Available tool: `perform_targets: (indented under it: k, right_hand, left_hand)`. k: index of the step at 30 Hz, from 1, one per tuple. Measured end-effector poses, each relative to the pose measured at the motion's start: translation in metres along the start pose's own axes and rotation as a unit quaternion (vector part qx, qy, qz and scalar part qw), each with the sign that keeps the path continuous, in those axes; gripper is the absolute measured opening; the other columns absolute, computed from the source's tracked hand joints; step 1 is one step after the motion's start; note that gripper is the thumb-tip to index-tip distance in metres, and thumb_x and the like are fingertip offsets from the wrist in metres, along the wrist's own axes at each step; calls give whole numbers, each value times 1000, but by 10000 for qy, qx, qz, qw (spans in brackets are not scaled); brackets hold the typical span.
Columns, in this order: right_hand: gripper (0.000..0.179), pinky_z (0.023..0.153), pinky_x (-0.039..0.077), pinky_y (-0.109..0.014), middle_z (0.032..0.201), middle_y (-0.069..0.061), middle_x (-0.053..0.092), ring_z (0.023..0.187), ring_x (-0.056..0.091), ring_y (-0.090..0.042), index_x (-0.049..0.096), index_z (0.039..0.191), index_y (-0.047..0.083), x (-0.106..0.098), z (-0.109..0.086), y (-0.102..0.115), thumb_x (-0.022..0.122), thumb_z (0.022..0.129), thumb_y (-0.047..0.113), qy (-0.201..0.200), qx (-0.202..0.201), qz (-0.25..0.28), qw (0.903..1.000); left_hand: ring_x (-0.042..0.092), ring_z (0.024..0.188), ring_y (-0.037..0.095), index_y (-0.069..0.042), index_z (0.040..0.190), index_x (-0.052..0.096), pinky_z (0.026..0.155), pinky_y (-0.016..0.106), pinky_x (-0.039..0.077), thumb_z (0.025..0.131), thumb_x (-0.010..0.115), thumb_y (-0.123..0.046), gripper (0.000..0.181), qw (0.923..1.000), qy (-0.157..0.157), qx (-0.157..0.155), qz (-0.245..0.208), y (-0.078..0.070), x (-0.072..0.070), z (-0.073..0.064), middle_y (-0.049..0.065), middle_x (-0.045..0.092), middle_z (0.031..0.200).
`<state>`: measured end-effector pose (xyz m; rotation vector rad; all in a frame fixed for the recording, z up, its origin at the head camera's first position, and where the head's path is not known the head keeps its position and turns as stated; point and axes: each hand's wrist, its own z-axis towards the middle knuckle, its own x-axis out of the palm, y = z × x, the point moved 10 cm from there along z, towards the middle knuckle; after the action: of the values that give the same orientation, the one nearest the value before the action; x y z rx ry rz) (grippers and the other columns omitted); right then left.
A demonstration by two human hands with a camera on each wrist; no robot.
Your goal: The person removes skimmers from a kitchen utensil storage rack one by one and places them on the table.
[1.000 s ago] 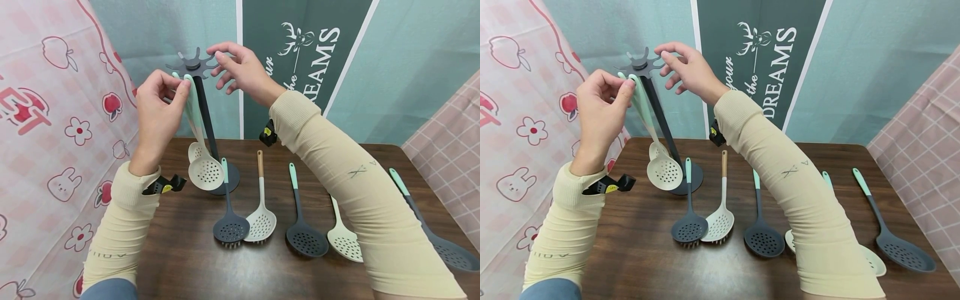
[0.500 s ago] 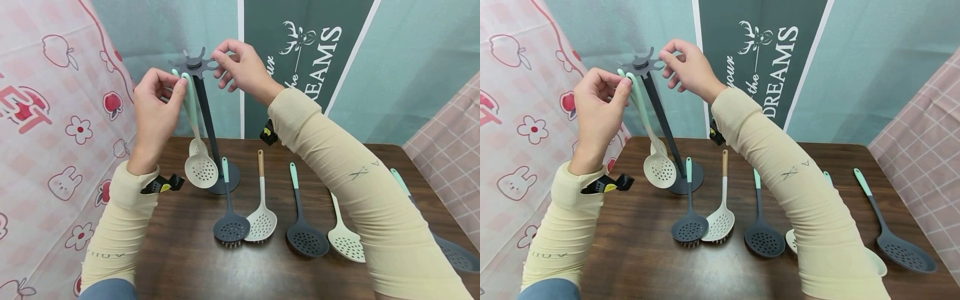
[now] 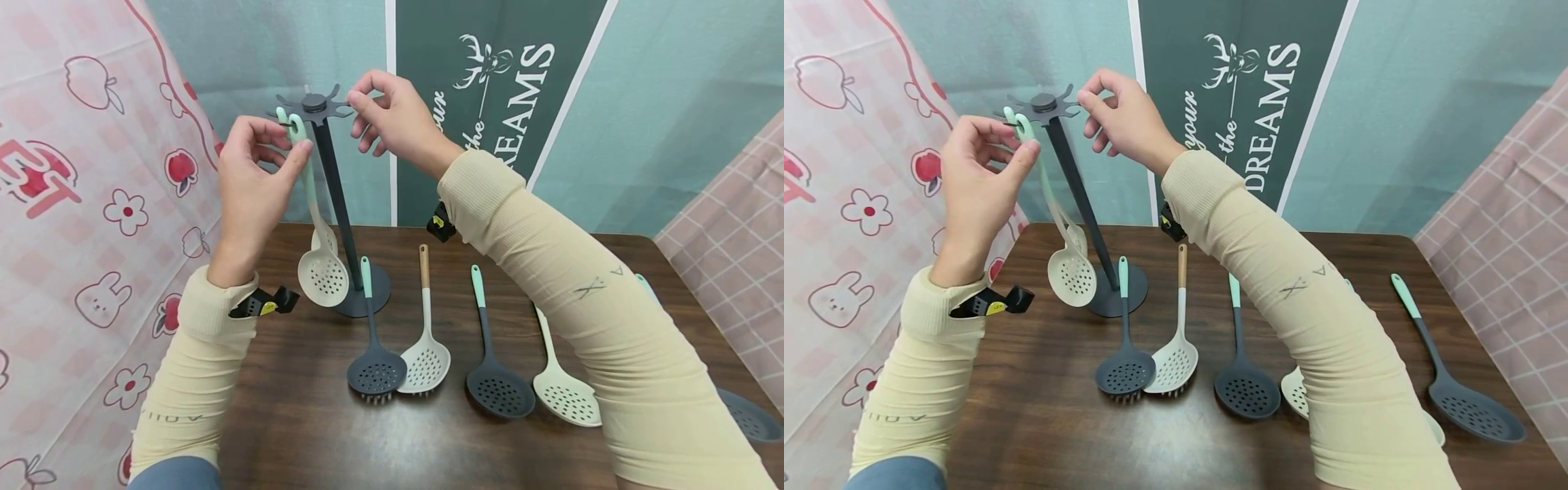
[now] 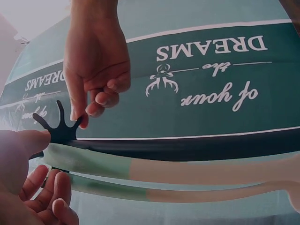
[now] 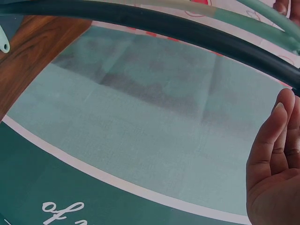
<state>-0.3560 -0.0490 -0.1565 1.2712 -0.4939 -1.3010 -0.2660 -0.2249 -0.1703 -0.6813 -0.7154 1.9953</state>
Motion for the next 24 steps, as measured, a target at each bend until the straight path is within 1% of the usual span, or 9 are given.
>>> perform_targets:
  k: [3, 8, 11, 15, 19, 24]
  right_hand:
    - [11, 62, 53, -33, 79, -12, 65, 67, 65, -24, 58, 101, 13, -1, -2, 2, 56, 106, 23, -28, -32, -66, 10000]
    - [11, 62, 53, -33, 76, -10, 64, 66, 65, -25, 58, 101, 13, -1, -5, 4, 57, 105, 24, -58, -37, -243, 9997]
    - [11, 61, 53, -32, 75, -10, 64, 67, 66, -27, 58, 101, 13, -1, -6, 5, 57, 105, 24, -90, -7, -343, 9994]
    - [12, 61, 53, -32, 74, -11, 64, 68, 66, -29, 58, 101, 13, -1, -8, 6, 58, 105, 24, -106, 34, -421, 9991]
    - [12, 61, 53, -32, 74, -11, 64, 67, 66, -26, 58, 101, 13, -1, -10, 7, 58, 105, 25, -60, 59, -461, 9989]
    - [13, 61, 53, -32, 76, -12, 64, 66, 66, -25, 57, 101, 12, 0, -12, 9, 57, 105, 25, -18, 49, -483, 9988]
  left_hand:
    - [61, 80, 11, -4, 108, 61, 77, 20, 49, 89, 81, -21, 31, 9996, 142, -174, 159, 6, 2, -2, -3, 62, 101]
    - [61, 83, 12, -3, 108, 61, 78, 21, 49, 91, 78, -25, 33, 9979, 353, -306, 445, 15, 4, -7, 0, 62, 102]
    - [61, 85, 12, -3, 110, 60, 77, 21, 49, 92, 76, -29, 35, 9951, 586, -454, 650, 23, 6, -12, 2, 62, 102]
    - [61, 87, 12, -3, 114, 59, 75, 22, 47, 93, 75, -32, 39, 9894, 922, -698, 883, 37, 10, -20, 5, 64, 104]
    - [62, 88, 12, -1, 117, 60, 76, 22, 46, 94, 75, -32, 41, 9854, 1099, -862, 973, 53, 11, -29, 8, 66, 107]
    - [63, 94, 14, 0, 121, 61, 81, 22, 50, 94, 74, -29, 41, 9836, 1219, -949, 931, 68, 12, -38, 10, 68, 110]
